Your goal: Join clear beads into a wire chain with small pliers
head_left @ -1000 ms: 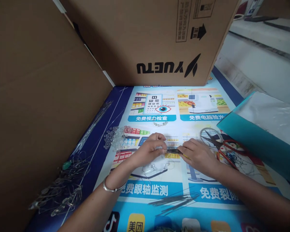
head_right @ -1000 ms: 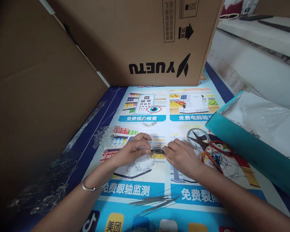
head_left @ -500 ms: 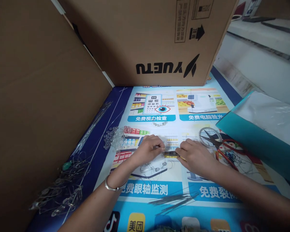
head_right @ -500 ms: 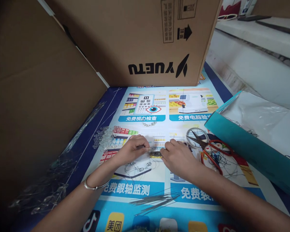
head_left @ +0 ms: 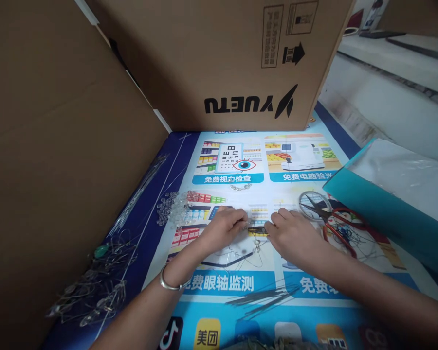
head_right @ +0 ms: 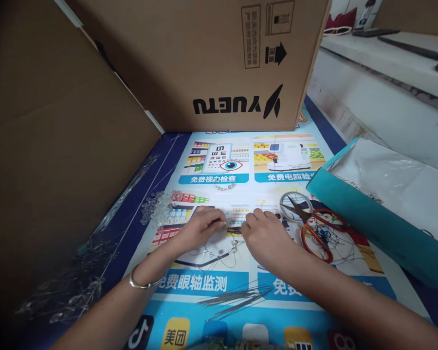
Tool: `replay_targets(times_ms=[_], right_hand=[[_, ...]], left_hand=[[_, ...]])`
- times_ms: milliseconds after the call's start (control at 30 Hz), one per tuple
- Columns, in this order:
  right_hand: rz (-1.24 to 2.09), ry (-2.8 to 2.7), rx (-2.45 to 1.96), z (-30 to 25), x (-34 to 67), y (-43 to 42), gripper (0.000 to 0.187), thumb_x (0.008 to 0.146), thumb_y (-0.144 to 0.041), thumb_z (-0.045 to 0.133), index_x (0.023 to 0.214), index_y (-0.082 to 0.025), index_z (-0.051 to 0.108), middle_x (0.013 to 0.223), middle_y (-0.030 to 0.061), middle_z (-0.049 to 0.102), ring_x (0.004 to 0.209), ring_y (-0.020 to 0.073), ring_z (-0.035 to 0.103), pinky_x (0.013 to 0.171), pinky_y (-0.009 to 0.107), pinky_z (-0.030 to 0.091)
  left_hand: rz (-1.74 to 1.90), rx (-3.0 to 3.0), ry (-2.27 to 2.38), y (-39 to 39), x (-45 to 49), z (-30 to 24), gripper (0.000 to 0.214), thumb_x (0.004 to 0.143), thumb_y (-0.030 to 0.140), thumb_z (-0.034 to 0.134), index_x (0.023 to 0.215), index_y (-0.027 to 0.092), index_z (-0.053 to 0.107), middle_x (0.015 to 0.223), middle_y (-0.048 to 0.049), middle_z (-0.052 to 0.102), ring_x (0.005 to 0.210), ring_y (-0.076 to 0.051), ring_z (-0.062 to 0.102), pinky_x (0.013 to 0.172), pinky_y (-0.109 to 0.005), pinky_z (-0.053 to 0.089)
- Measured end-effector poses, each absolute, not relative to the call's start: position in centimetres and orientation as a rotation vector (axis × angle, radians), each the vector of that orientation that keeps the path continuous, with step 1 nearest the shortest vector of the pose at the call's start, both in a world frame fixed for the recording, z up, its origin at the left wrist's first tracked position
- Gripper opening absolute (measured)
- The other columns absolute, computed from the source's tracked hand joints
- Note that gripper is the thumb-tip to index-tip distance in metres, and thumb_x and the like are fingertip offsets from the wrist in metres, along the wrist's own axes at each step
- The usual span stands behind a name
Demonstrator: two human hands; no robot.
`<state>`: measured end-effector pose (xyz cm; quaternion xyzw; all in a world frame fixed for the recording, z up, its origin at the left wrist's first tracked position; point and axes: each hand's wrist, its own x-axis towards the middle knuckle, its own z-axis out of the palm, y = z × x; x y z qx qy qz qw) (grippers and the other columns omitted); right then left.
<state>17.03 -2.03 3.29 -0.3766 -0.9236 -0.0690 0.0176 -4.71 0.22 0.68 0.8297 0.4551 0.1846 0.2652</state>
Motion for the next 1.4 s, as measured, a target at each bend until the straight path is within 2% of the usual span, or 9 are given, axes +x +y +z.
replay_targets(times_ms=[333, 433, 700, 1000, 1400], right_hand=[[-0.146, -2.819, -1.206, 2.1, 17.4, -2.9, 0.012, 0.086, -0.022, 0.049, 0.091, -0.017, 0.059, 0.084, 0.0082, 0.055, 0.084, 0.0239, 0.044, 0.067, 0.036, 0.029], [-0.114, -2.801, -1.222, 2.1, 17.4, -3.0, 0.015, 0.086, -0.023, 0.048, 0.095, -0.017, 0.058, 0.086, 0.0081, 0.055, 0.084, 0.0239, 0.044, 0.068, 0.036, 0.029], [-0.130, -2.815, -1.211, 2.0, 17.0, -3.0, 0.013, 0.087, -0.020, 0.045, 0.090, -0.016, 0.057, 0.085, 0.0074, 0.054, 0.083, 0.0229, 0.043, 0.067, 0.036, 0.027], [-0.179, -2.840, -1.174, 1.9, 17.1, -3.3, 0.015, 0.086, -0.017, 0.045, 0.095, -0.014, 0.057, 0.086, 0.0081, 0.053, 0.082, 0.0218, 0.041, 0.066, 0.035, 0.027], [-0.117, -2.818, -1.141, 2.0, 17.1, -3.4, 0.018, 0.088, -0.019, 0.044, 0.100, -0.016, 0.056, 0.088, 0.0068, 0.053, 0.084, 0.0219, 0.042, 0.068, 0.035, 0.027]], left_hand=[[0.560, 2.360, 1.264, -0.4, -4.5, -0.5, 0.014, 0.090, 0.023, 0.040, 0.083, 0.019, 0.052, 0.077, -0.0020, 0.061, 0.077, -0.017, 0.052, 0.077, -0.030, 0.032], [0.578, 2.369, 1.297, -0.6, -4.4, -0.8, 0.014, 0.089, 0.022, 0.040, 0.082, 0.018, 0.051, 0.076, -0.0026, 0.060, 0.075, -0.017, 0.051, 0.076, -0.031, 0.033], [0.617, 2.322, 1.445, -1.2, -4.0, -0.7, 0.009, 0.083, 0.016, 0.046, 0.076, 0.018, 0.051, 0.071, -0.0015, 0.058, 0.071, -0.016, 0.050, 0.071, -0.029, 0.035], [0.626, 2.240, 1.498, -1.8, -4.1, 0.2, 0.010, 0.083, 0.020, 0.049, 0.074, 0.020, 0.054, 0.067, 0.0012, 0.059, 0.070, -0.016, 0.051, 0.075, -0.030, 0.036], [0.785, 2.177, 1.588, -3.4, -4.2, -1.0, 0.008, 0.083, 0.019, 0.050, 0.075, 0.019, 0.052, 0.067, 0.0007, 0.056, 0.070, -0.015, 0.050, 0.072, -0.028, 0.038]])
